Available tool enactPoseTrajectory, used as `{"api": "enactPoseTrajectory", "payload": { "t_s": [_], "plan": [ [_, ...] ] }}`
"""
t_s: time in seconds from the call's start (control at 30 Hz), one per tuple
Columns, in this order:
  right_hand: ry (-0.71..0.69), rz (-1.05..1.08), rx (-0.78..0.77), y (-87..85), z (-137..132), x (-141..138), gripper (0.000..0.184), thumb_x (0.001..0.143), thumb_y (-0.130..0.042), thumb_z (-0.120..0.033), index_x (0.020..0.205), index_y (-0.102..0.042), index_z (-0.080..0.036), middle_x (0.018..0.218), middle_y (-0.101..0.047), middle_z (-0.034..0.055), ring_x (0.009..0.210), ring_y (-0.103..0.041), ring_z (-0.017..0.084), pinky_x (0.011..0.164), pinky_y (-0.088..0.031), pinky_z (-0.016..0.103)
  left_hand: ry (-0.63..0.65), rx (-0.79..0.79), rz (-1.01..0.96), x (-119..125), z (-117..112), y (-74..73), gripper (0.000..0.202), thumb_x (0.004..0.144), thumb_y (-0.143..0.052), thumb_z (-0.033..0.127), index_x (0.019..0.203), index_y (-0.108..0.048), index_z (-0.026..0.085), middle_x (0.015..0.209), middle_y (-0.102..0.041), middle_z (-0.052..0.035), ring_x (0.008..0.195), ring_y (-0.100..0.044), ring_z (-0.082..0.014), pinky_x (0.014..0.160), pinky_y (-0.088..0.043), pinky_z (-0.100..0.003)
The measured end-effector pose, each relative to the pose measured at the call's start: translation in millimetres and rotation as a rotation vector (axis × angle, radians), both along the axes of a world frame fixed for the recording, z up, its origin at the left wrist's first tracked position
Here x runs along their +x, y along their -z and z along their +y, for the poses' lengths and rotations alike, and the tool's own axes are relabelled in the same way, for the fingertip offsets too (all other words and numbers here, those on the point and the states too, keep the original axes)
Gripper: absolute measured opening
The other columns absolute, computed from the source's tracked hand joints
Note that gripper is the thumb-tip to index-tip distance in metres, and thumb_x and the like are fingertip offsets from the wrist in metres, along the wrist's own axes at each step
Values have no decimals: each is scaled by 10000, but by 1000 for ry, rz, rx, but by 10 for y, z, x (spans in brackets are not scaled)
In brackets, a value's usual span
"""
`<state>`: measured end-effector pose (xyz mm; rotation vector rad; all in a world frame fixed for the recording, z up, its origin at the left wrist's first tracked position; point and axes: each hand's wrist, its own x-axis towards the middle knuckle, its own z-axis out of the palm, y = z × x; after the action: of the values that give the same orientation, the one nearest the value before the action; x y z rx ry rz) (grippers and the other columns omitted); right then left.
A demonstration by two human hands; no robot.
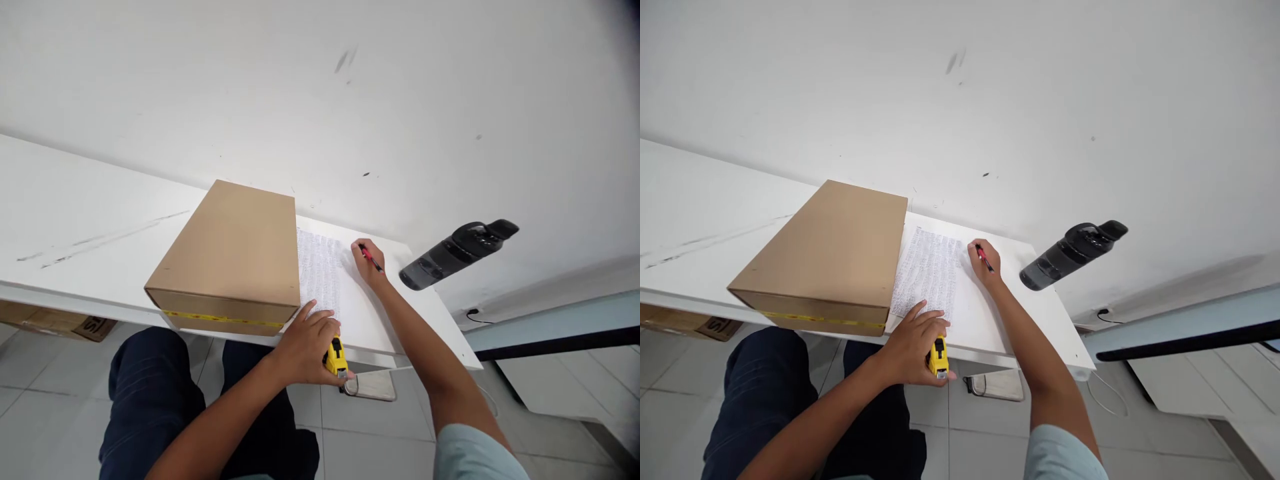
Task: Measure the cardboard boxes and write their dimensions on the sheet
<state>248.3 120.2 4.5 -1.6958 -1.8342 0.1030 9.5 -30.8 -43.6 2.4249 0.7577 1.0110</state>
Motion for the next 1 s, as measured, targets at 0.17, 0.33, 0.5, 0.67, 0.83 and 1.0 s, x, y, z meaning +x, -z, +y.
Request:
{"api": "enactPoseTrajectory", "payload": {
  "t_s": [0.17,0.33,0.5,0.67,0.83,1.0],
  "plan": [
    [17,330,-106,231,-109,19,582,1008,-211,-567,901,-635,-184,572,-503,-26,515,-468,153,507,-377,279,-2,-222,-9,20,-1,-43,653,679,-791,669,1103,-586,216,1366,-687,-136,1350,-602,-313,1294,-254,-551],
    [33,517,-159,219,-29,32,458,906,-525,-608,724,-629,-200,522,-475,-51,495,-409,121,516,-345,273,7,-267,69,25,26,-64,680,669,-804,620,1168,-580,215,1319,-717,-119,1365,-591,-324,1256,-342,-552],
    [37,582,-174,168,-42,50,403,820,-669,-545,631,-648,-190,509,-465,-51,523,-383,117,546,-322,290,22,-232,92,30,51,-39,683,694,-758,688,1167,-584,228,1336,-709,-122,1363,-593,-326,1240,-372,-548],
    [57,616,-180,157,-33,43,332,806,-672,-448,597,-622,-195,519,-466,-47,562,-421,128,575,-341,295,19,-195,85,42,54,-27,694,684,-785,643,1188,-570,217,1346,-706,-121,1356,-600,-327,1233,-388,-541],
    [56,630,-191,146,-39,40,291,791,-662,-381,574,-611,-194,514,-461,-47,559,-422,123,573,-343,293,14,-208,97,47,58,-50,686,674,-797,624,1180,-569,221,1335,-712,-119,1349,-607,-322,1238,-387,-525],
    [64,641,-187,136,-56,26,282,793,-645,-356,566,-606,-193,520,-467,-46,542,-405,114,569,-334,295,21,-232,108,42,55,-62,681,690,-762,699,1147,-595,223,1360,-696,-130,1356,-600,-330,1240,-377,-537]
  ]
}}
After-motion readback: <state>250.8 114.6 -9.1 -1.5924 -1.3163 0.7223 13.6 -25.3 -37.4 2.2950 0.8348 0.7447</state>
